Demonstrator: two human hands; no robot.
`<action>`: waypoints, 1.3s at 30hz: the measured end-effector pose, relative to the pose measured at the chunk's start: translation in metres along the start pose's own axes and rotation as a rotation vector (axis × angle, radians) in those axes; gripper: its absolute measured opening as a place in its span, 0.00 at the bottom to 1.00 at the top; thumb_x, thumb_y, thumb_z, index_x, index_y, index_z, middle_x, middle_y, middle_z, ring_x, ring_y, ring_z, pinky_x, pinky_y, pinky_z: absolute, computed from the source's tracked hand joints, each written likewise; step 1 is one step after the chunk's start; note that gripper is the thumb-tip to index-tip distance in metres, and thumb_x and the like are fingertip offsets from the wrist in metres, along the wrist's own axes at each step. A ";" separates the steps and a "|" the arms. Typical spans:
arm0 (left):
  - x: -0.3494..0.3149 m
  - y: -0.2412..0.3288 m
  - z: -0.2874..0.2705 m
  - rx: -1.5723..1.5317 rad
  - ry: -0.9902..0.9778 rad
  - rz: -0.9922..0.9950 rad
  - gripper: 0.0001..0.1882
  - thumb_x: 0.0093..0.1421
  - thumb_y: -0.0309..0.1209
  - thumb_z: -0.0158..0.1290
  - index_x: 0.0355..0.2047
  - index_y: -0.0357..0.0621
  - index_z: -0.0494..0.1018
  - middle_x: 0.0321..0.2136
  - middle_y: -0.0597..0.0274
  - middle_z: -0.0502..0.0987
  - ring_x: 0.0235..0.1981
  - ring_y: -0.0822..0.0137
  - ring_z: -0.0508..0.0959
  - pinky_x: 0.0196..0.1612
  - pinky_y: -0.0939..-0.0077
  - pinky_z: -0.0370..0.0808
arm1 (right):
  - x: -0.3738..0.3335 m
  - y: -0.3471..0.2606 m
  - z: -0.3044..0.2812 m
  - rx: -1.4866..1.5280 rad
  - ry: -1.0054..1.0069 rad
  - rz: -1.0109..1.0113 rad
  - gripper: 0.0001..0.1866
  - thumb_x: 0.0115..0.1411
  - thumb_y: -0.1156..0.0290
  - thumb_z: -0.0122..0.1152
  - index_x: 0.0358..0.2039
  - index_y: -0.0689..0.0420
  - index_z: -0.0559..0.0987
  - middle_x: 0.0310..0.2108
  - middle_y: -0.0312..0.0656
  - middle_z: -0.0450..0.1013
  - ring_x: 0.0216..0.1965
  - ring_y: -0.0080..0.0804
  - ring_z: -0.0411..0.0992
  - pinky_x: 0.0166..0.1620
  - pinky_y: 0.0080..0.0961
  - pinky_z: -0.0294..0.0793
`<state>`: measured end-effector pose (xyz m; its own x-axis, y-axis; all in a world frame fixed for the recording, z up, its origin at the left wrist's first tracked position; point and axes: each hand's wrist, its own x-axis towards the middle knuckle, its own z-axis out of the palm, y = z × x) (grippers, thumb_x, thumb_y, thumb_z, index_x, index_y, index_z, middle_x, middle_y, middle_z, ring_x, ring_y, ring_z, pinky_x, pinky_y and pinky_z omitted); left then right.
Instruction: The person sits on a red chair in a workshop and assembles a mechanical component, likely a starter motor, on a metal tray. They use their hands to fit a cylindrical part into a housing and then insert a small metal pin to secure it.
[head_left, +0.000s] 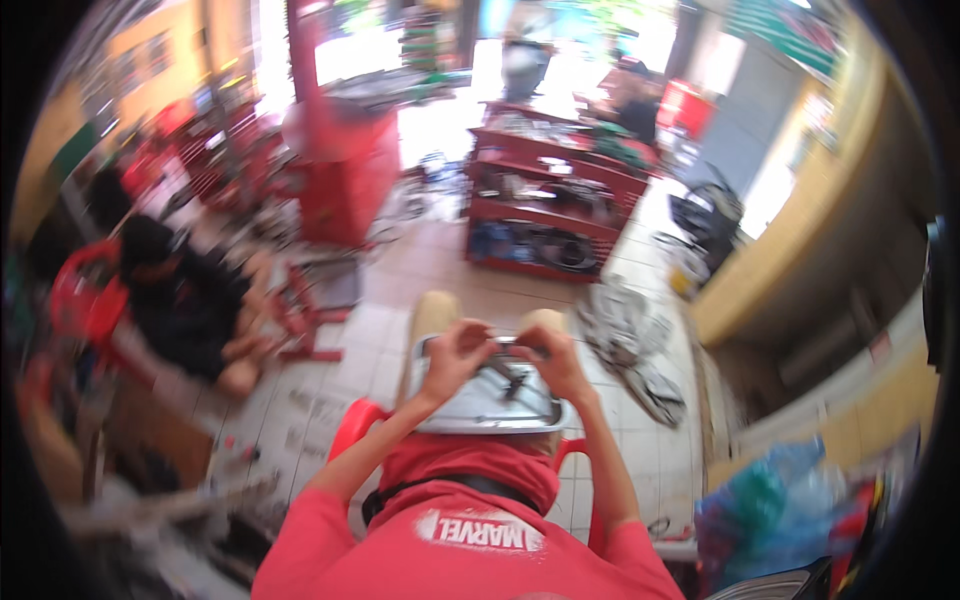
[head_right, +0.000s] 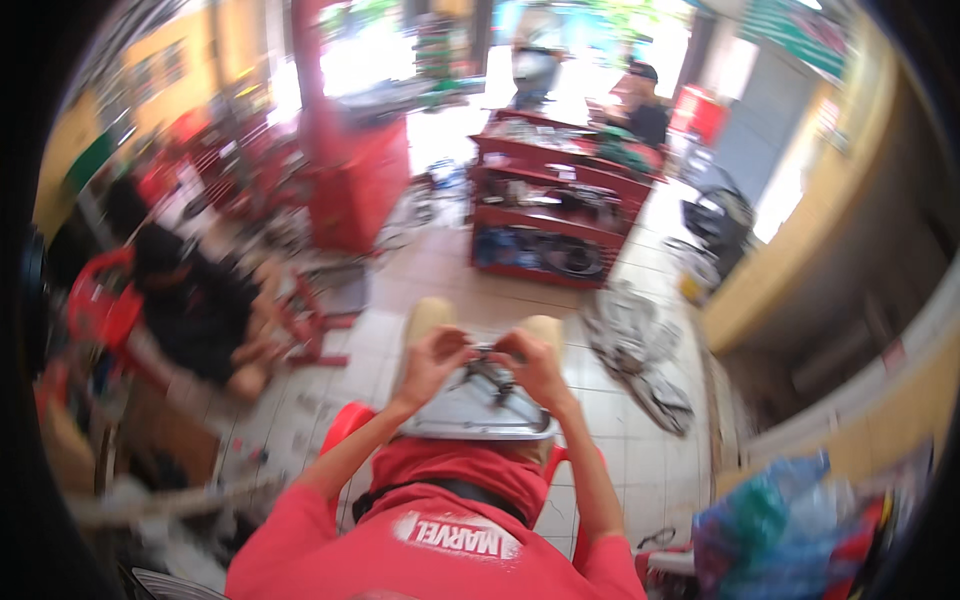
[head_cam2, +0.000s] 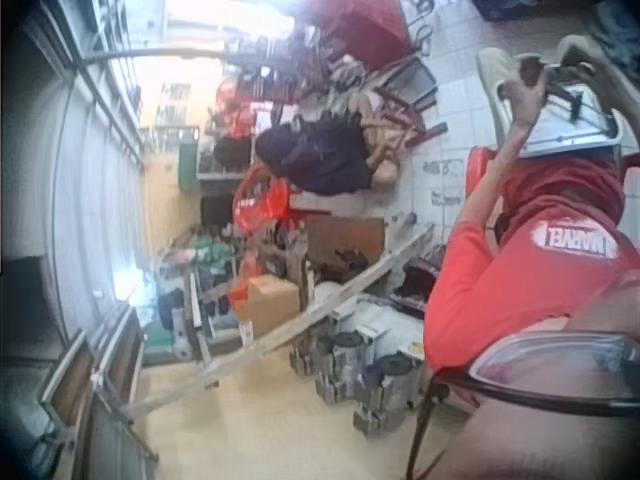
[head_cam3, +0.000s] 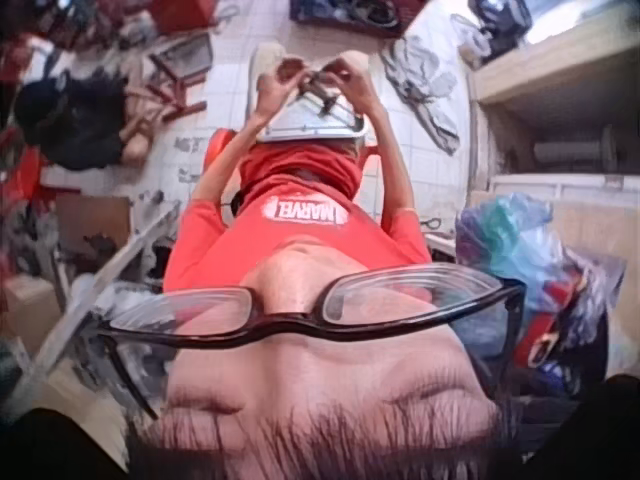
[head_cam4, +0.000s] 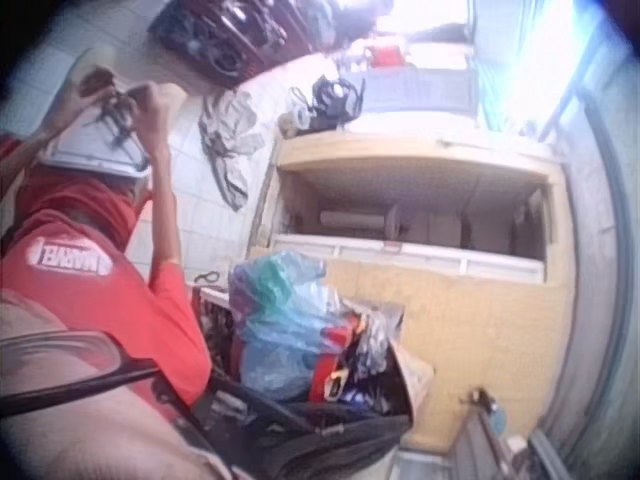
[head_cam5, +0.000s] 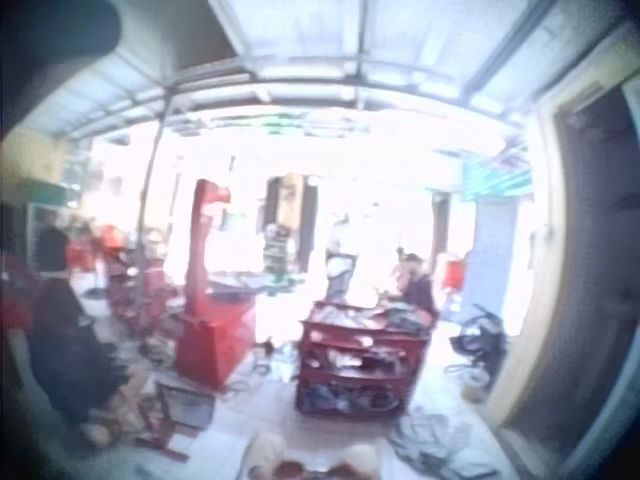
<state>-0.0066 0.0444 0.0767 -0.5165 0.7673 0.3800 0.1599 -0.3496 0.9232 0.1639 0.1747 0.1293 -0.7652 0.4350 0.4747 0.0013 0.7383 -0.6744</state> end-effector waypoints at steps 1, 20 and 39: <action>0.004 0.018 0.000 -0.056 -0.013 -0.074 0.16 0.62 0.23 0.65 0.48 0.36 0.75 0.40 0.58 0.84 0.43 0.70 0.85 0.49 0.77 0.81 | 0.004 -0.010 -0.006 0.029 0.033 -0.030 0.09 0.57 0.78 0.73 0.36 0.61 0.80 0.32 0.44 0.81 0.33 0.35 0.81 0.40 0.31 0.79; 0.007 0.083 0.009 -0.215 -0.241 -0.067 0.09 0.63 0.14 0.60 0.43 0.29 0.76 0.37 0.54 0.81 0.37 0.65 0.85 0.43 0.75 0.82 | -0.006 -0.064 -0.059 -0.009 0.087 -0.146 0.10 0.57 0.71 0.75 0.37 0.57 0.82 0.34 0.40 0.82 0.32 0.36 0.80 0.36 0.31 0.79; 0.007 0.092 0.009 -0.279 -0.182 -0.024 0.07 0.62 0.12 0.59 0.40 0.30 0.75 0.36 0.55 0.80 0.37 0.63 0.85 0.41 0.75 0.82 | -0.005 -0.076 -0.056 -0.064 0.050 -0.079 0.11 0.61 0.71 0.72 0.44 0.55 0.83 0.33 0.39 0.83 0.33 0.29 0.82 0.35 0.26 0.80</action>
<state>0.0120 0.0226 0.1650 -0.3542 0.8520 0.3855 -0.1000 -0.4444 0.8902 0.2034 0.1453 0.2101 -0.7317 0.3981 0.5533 -0.0150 0.8021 -0.5970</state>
